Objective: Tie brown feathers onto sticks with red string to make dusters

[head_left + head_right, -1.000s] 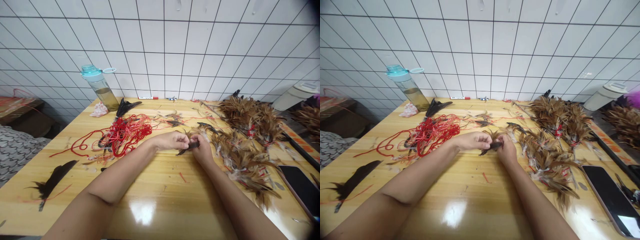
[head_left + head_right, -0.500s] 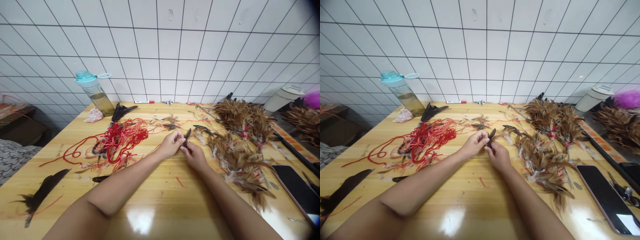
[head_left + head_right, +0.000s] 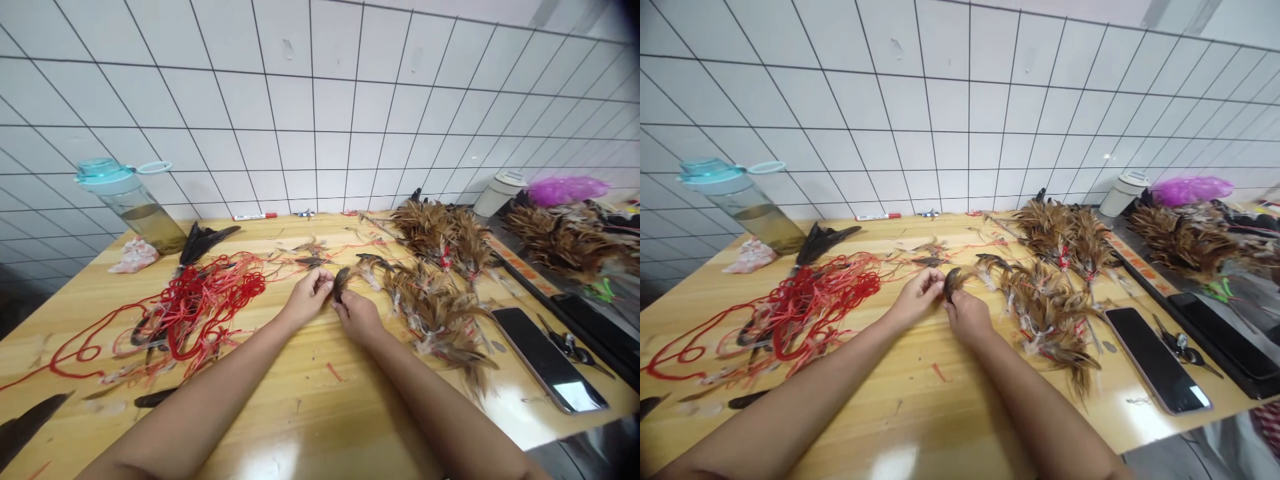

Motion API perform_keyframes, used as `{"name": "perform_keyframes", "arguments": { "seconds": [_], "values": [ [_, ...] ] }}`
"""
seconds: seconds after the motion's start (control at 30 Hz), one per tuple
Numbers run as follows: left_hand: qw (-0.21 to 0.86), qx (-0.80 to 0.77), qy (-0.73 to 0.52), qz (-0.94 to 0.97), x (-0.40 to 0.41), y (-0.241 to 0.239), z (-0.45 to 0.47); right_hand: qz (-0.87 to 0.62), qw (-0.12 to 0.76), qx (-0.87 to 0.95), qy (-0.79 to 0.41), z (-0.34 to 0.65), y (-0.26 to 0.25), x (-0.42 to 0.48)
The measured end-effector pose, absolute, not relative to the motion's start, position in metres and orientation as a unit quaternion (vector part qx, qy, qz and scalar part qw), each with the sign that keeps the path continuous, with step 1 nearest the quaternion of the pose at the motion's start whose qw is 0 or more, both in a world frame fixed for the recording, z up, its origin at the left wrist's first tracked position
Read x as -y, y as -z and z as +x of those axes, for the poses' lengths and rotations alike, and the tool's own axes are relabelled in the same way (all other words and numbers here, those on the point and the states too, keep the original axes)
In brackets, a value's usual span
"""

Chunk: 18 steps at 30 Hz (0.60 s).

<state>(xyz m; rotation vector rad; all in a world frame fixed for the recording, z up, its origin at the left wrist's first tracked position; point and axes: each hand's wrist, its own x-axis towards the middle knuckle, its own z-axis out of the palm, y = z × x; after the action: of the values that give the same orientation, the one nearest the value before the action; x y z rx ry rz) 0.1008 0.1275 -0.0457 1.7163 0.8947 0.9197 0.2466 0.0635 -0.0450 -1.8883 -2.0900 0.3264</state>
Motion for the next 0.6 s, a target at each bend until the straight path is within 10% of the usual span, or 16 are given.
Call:
{"name": "perform_keyframes", "arguments": {
  "seconds": [0.6],
  "values": [
    [0.396,-0.341,-0.294,0.8,-0.1195,0.0434,0.1016,-0.651,0.118,0.742,-0.105,0.2434,0.0462,-0.0631]
  ]
}}
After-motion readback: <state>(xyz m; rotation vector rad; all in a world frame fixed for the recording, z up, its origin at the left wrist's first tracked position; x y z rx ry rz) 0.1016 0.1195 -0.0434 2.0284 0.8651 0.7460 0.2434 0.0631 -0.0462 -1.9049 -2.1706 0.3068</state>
